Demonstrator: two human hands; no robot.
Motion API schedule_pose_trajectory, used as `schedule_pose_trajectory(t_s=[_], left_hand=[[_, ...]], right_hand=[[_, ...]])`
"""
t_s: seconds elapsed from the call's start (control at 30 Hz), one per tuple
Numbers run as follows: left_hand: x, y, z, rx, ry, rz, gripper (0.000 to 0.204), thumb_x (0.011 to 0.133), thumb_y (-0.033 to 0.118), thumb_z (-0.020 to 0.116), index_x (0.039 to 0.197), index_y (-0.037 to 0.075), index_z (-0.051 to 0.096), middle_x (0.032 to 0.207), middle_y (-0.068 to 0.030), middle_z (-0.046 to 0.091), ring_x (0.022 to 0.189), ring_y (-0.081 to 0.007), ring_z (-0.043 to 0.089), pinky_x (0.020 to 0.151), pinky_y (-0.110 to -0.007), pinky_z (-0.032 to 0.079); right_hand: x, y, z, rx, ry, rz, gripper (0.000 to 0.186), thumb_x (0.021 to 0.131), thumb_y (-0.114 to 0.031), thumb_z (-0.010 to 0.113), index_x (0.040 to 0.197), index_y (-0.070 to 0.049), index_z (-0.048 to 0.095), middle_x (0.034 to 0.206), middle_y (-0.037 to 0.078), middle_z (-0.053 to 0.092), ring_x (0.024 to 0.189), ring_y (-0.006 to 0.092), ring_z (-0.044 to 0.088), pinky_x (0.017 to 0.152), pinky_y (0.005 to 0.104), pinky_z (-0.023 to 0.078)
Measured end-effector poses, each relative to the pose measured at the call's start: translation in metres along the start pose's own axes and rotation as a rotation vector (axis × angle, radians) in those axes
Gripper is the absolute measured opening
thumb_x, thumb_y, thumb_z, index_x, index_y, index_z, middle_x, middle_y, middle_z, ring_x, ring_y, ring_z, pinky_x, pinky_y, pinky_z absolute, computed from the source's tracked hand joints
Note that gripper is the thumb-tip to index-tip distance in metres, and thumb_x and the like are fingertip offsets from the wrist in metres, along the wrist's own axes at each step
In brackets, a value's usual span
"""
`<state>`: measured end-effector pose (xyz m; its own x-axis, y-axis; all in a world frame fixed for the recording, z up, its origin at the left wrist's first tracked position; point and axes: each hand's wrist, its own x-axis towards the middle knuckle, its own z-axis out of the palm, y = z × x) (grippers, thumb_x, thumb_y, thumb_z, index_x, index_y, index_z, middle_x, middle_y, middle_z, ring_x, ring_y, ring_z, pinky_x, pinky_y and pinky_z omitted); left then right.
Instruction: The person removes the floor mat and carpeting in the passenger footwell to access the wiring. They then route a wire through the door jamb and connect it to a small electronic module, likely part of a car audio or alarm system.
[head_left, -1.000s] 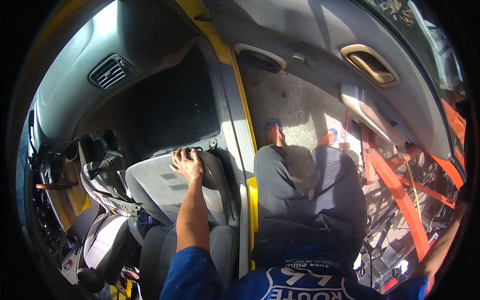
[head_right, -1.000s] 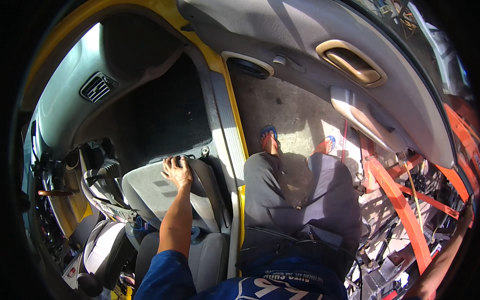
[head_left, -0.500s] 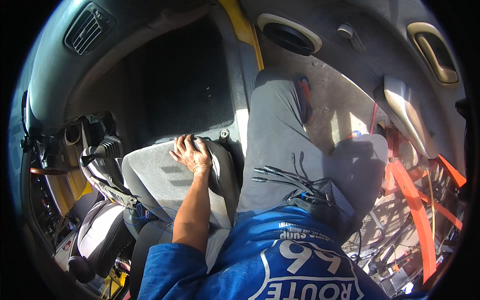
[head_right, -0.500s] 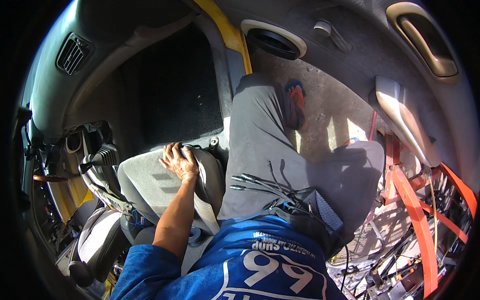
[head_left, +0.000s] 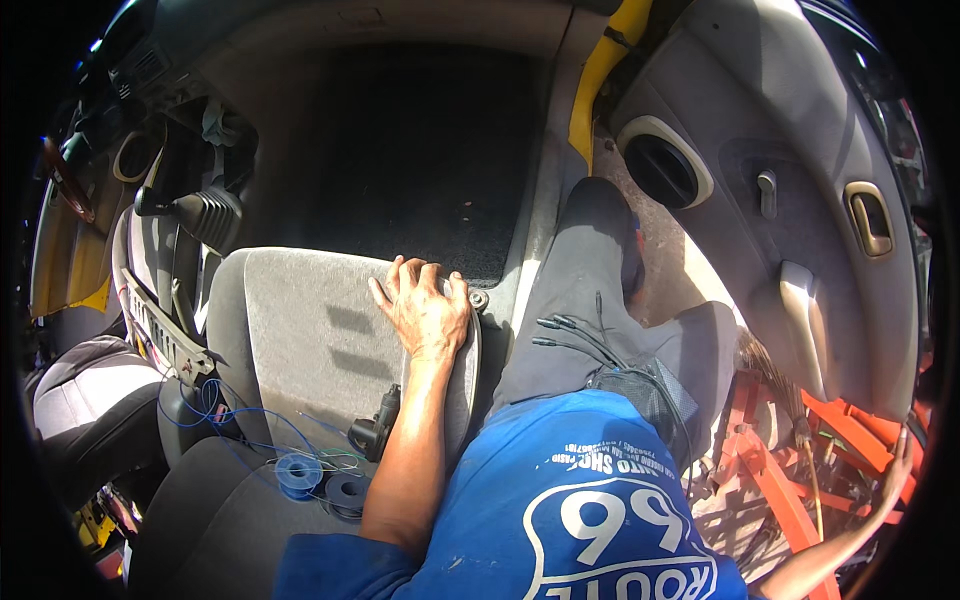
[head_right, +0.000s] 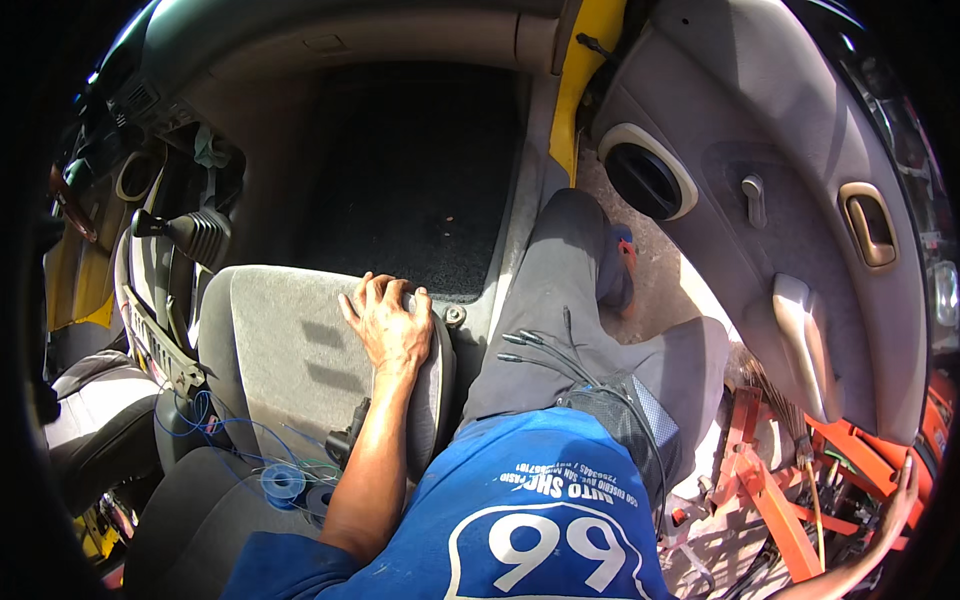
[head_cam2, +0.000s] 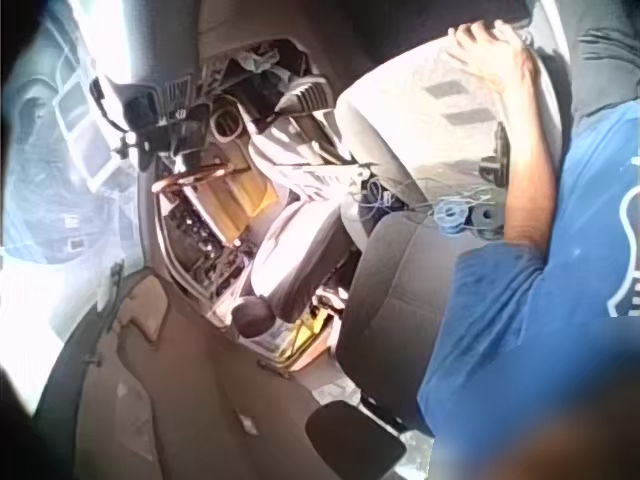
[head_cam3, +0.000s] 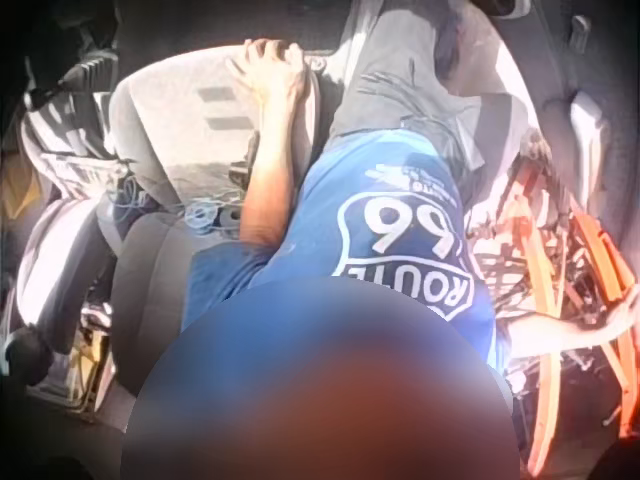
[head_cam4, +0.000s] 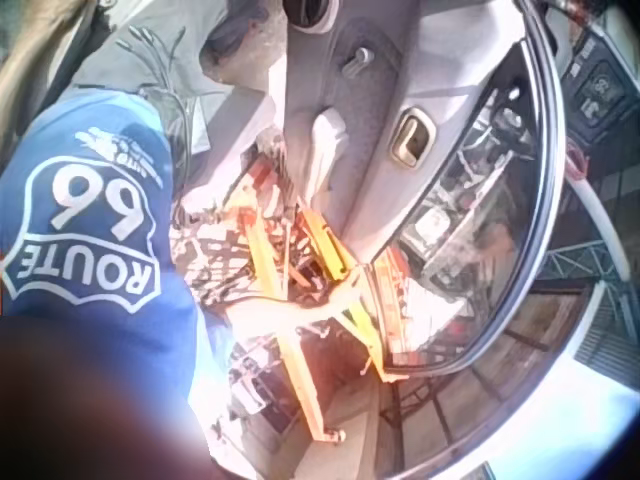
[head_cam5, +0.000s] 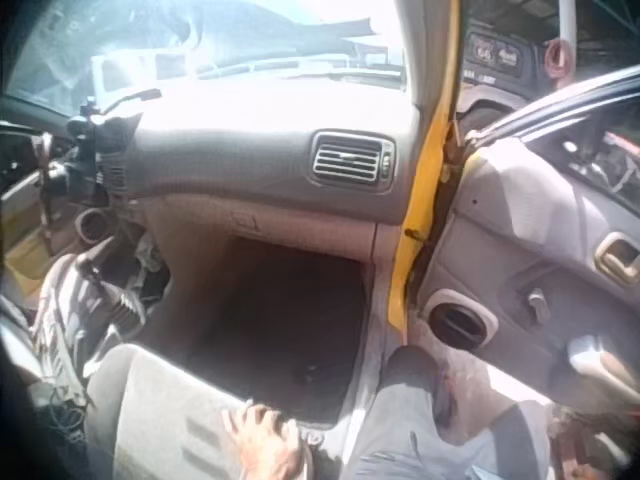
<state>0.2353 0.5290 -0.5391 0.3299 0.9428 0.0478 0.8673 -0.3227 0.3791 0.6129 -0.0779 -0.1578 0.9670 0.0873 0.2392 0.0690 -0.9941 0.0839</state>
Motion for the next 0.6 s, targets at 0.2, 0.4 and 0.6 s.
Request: schedule_pose_trajectory(t_s=[0.2,0.4,0.6], left_hand=[[0.13,0.061,0.061,-0.728,-0.016,-0.419,0.052,0.092,0.044,0.07,0.126,0.005,0.069,0.139,-0.0238,0.059,0.13,-0.0408,0.058,0.112,-0.052,0.043],[0.314,0.168,0.16,-1.023,0.009,-0.582,0.044,0.099,0.033,0.061,0.127,-0.001,0.067,0.132,-0.0244,0.067,0.127,-0.0321,0.065,0.102,-0.042,0.052],[0.44,0.048,0.265,-1.203,-0.089,-0.489,0.044,0.101,0.034,0.06,0.129,0.0,0.066,0.133,-0.023,0.067,0.126,-0.0316,0.065,0.102,-0.043,0.053]], right_hand=[[-0.072,-0.325,0.09,0.273,-0.46,-0.412,0.031,0.104,-0.022,0.066,0.129,-0.005,0.071,0.094,0.004,0.07,0.079,0.007,0.058,0.066,0.0233,0.048],[-0.128,-0.606,0.212,0.424,-0.902,-0.893,0.032,0.103,-0.017,0.066,0.132,-0.001,0.068,0.11,0.006,0.074,0.091,0.011,0.066,0.079,0.0268,0.054],[-0.169,-0.777,0.356,0.565,-1.27,-0.709,0.037,0.101,-0.015,0.064,0.134,0.001,0.063,0.105,0.011,0.073,0.084,0.0169,0.068,0.068,0.0274,0.054]])
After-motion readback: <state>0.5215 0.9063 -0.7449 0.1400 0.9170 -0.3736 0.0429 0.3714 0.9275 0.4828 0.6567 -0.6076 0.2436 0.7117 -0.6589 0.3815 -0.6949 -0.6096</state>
